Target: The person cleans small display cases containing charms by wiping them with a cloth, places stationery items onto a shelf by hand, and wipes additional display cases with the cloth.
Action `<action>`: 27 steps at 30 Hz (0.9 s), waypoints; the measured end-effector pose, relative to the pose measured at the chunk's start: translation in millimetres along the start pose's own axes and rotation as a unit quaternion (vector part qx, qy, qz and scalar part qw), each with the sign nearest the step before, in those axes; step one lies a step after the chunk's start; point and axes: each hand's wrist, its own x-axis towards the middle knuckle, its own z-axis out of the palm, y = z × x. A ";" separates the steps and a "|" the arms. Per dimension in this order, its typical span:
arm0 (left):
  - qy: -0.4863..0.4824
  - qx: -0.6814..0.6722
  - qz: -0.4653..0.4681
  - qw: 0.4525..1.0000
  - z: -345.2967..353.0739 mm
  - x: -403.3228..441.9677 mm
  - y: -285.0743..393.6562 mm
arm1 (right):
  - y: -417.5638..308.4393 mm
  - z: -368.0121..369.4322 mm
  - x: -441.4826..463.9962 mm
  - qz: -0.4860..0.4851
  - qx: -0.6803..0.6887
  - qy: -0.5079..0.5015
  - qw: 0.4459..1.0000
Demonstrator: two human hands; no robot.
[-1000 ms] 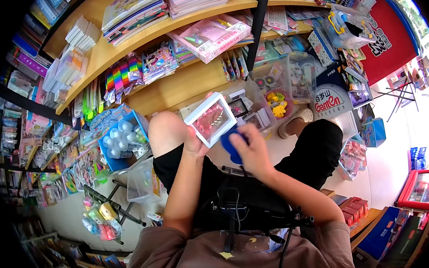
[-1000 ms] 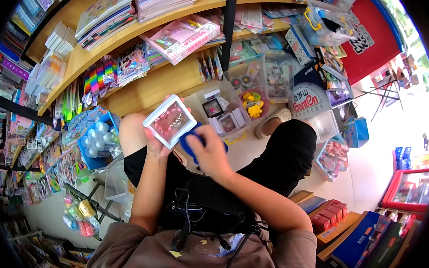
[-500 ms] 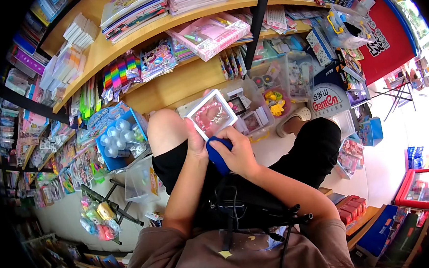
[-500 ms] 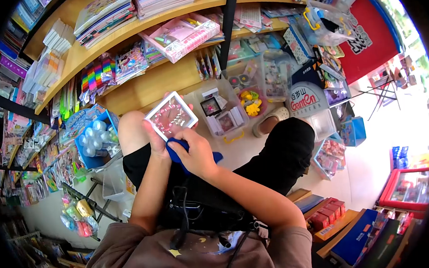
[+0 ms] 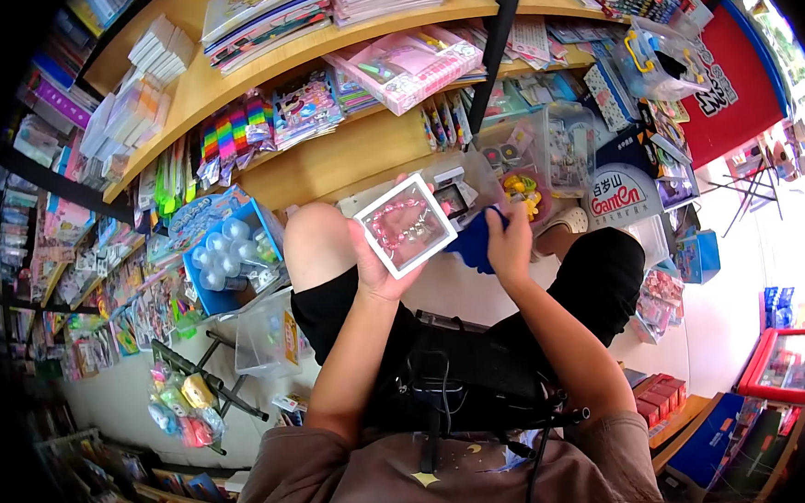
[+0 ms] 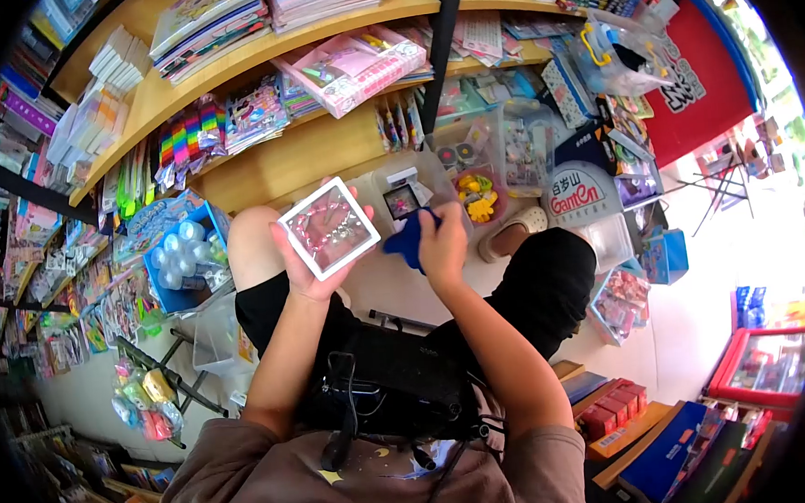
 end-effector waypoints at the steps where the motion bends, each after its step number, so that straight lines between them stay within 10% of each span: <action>1: -0.004 -0.004 -0.001 1.000 -1.3 -0.2 0.5 | 12.1 0.0 0.3 0.001 0.014 0.013 1.000; 11: -0.037 0.000 -0.017 0.999 -3.1 2.7 -5.2 | -38.4 -35.1 9.2 0.037 0.214 -0.049 0.975; 18: -0.128 -0.067 -0.058 0.988 -8.0 0.6 -0.6 | -106.9 -65.3 0.3 -0.224 0.100 -0.086 0.966; 27: -0.035 0.007 -0.033 0.999 -15.6 2.4 -11.2 | -135.2 -46.1 -7.3 -0.295 0.031 -0.142 0.944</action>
